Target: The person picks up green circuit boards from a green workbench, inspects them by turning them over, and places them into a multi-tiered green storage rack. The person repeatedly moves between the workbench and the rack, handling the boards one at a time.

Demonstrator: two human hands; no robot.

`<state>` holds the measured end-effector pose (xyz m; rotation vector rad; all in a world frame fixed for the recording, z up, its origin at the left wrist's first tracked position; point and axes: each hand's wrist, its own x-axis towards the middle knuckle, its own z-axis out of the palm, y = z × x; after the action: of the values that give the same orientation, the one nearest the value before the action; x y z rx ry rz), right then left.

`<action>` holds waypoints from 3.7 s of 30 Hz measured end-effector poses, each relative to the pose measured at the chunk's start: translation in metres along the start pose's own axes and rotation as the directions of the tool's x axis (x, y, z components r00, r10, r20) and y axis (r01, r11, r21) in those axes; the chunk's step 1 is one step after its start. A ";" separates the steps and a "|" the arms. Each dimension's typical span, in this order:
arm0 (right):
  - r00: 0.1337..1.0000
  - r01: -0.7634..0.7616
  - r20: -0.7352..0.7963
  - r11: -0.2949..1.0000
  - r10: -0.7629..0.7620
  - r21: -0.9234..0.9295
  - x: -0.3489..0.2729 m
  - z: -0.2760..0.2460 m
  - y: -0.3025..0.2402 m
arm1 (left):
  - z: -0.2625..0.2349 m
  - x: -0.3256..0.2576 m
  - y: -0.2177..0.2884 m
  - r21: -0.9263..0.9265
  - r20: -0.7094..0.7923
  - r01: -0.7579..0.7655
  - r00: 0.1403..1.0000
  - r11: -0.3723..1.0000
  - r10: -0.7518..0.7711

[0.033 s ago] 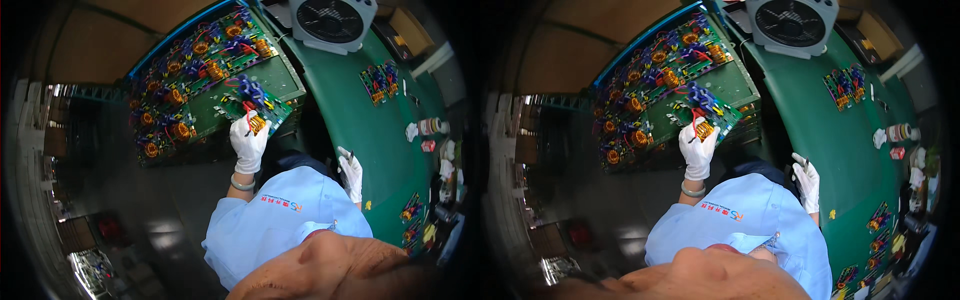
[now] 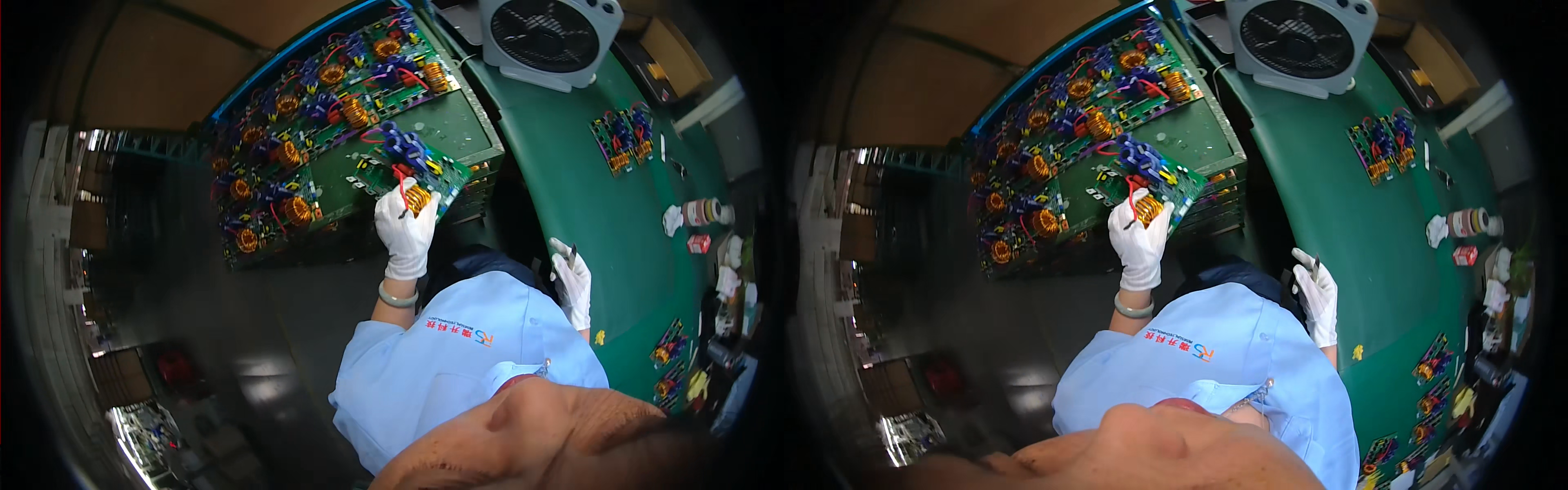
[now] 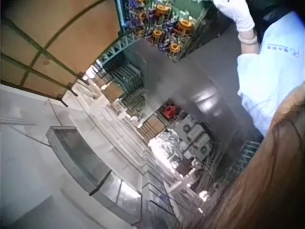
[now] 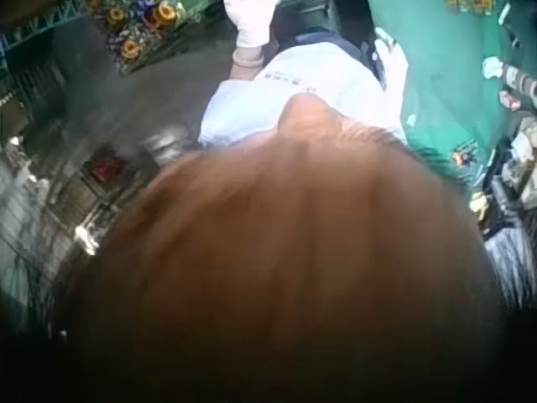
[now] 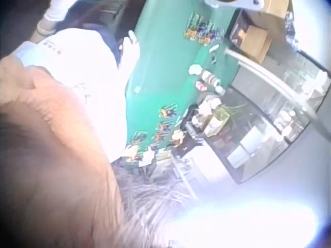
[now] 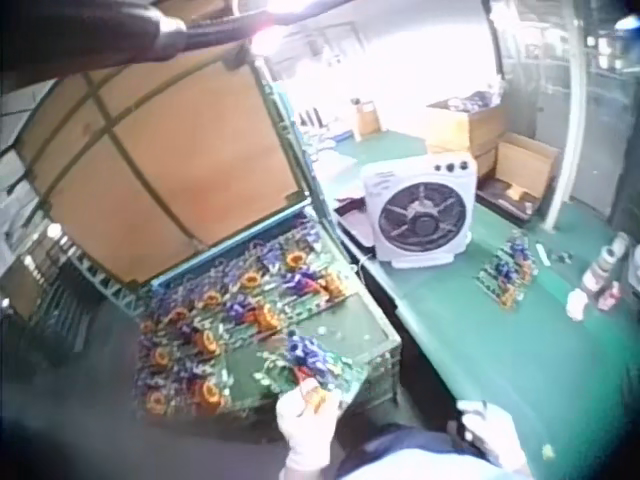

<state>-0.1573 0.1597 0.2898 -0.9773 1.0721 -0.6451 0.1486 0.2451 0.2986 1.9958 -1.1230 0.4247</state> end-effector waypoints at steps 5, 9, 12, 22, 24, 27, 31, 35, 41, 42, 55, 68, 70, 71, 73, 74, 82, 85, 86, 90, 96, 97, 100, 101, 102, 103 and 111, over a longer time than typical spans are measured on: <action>0.996 0.005 0.088 0.992 0.006 -0.123 0.018 0.031 -0.007 | 0.021 0.007 -0.026 0.165 0.022 0.280 0.957 0.946 -0.288; 0.991 0.033 0.135 0.981 -0.007 -0.189 0.029 0.051 -0.011 | 0.037 0.006 -0.012 0.105 0.224 0.328 0.912 0.939 -0.344; 0.988 0.095 0.150 0.924 -0.041 -0.369 0.045 0.073 -0.019 | 0.043 0.007 -0.004 -0.116 0.324 0.373 0.890 0.921 -0.320; 0.649 0.735 0.437 0.365 -0.623 -0.571 0.120 0.155 -0.030 | 0.024 0.000 -0.037 -0.574 0.152 0.057 0.988 0.817 0.038; 0.651 0.746 0.468 0.386 -0.598 -0.543 0.132 0.173 -0.023 | 0.010 -0.014 -0.048 -0.636 0.225 0.157 0.974 0.755 -0.013; 0.660 0.748 0.519 0.412 -0.543 -0.521 0.137 0.191 -0.021 | 0.000 -0.027 -0.050 -0.630 0.148 0.081 0.989 0.772 0.016; 0.712 0.701 0.527 0.513 -0.464 -0.495 0.155 0.190 -0.008 | 0.001 -0.042 -0.052 -0.571 0.265 0.194 0.963 0.798 -0.044; 0.776 0.621 0.493 0.611 -0.393 -0.491 0.156 0.191 -0.003 | 0.001 -0.069 -0.084 -0.379 0.377 0.288 0.916 0.880 -0.137; 0.771 0.637 0.440 0.557 -0.461 -0.533 0.162 0.180 0.003 | -0.010 -0.157 -0.208 0.285 0.461 0.604 0.595 0.744 -0.659; 0.767 0.642 0.459 0.545 -0.449 -0.539 0.156 0.185 -0.003 | -0.008 -0.190 -0.238 0.430 0.440 0.632 0.478 0.646 -0.760; 0.754 0.653 0.509 0.563 -0.416 -0.507 0.185 0.179 0.007 | 0.039 -0.292 -0.271 0.394 0.522 0.884 0.012 0.253 -0.853; 0.748 0.664 0.501 0.506 -0.436 -0.551 0.185 0.174 0.005 | 0.054 -0.283 -0.280 0.420 0.565 0.861 -0.001 0.287 -0.825; 0.745 0.666 0.506 0.530 -0.436 -0.525 0.186 0.176 0.007 | 0.053 -0.289 -0.283 0.414 0.562 0.870 -0.011 0.269 -0.827; 0.744 0.666 0.506 0.541 -0.436 -0.513 0.186 0.177 0.007 | 0.053 -0.290 -0.285 0.424 0.560 0.869 -0.030 0.254 -0.828; 0.746 0.661 0.519 0.550 -0.417 -0.510 0.189 0.177 0.007 | 0.050 -0.291 -0.285 0.441 0.552 0.868 -0.062 0.228 -0.832; 0.747 0.659 0.526 0.554 -0.407 -0.508 0.191 0.178 0.008 | 0.048 -0.291 -0.286 0.448 0.550 0.867 -0.073 0.219 -0.832; 0.741 0.669 0.508 0.550 -0.440 -0.500 0.187 0.178 0.009 | 0.039 -0.282 -0.284 0.459 0.561 0.858 -0.079 0.230 -0.824; 0.755 0.655 0.502 0.532 -0.422 -0.537 0.188 0.179 0.006 | 0.036 -0.278 -0.284 0.448 0.562 0.863 -0.069 0.233 -0.825; 0.749 0.662 0.503 0.515 -0.431 -0.544 0.188 0.177 0.006 | 0.036 -0.277 -0.281 0.458 0.564 0.855 -0.067 0.244 -0.823; 0.729 0.684 0.494 0.475 -0.474 -0.553 0.183 0.174 0.006 | 0.039 -0.275 -0.281 0.474 0.586 0.833 -0.057 0.285 -0.809; 0.758 0.652 0.496 0.514 -0.423 -0.558 0.164 0.197 -0.004 | 0.068 -0.310 -0.299 0.423 0.584 0.851 0.007 0.312 -0.811; 0.740 0.671 0.496 0.434 -0.455 -0.601 0.166 0.192 -0.003 | 0.073 -0.308 -0.299 0.437 0.592 0.840 0.001 0.322 -0.806; 0.784 0.621 0.460 0.522 -0.417 -0.585 0.160 0.189 -0.007 | 0.085 -0.307 -0.306 0.453 0.605 0.811 0.026 0.371 -0.796; 0.788 0.616 0.460 0.543 -0.410 -0.571 0.161 0.190 -0.007 | 0.088 -0.315 -0.310 0.446 0.603 0.803 0.056 0.395 -0.796; 0.758 0.643 0.538 0.563 -0.369 -0.519 0.166 0.217 -0.004 | 0.072 -0.338 -0.315 0.438 0.543 0.831 0.060 0.344 -0.837; 0.782 0.617 0.496 0.581 -0.377 -0.531 0.168 0.200 -0.002 | 0.070 -0.319 -0.307 0.442 0.580 0.817 0.055 0.371 -0.812; 0.794 0.605 0.470 0.573 -0.385 -0.552 0.170 0.192 -0.002 | 0.080 -0.317 -0.307 0.448 0.585 0.795 0.085 0.408 -0.807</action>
<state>0.0835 0.0820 0.2487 -2.0323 0.7360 -0.5213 0.2215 0.4529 -0.0923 2.4925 -0.1560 -1.1331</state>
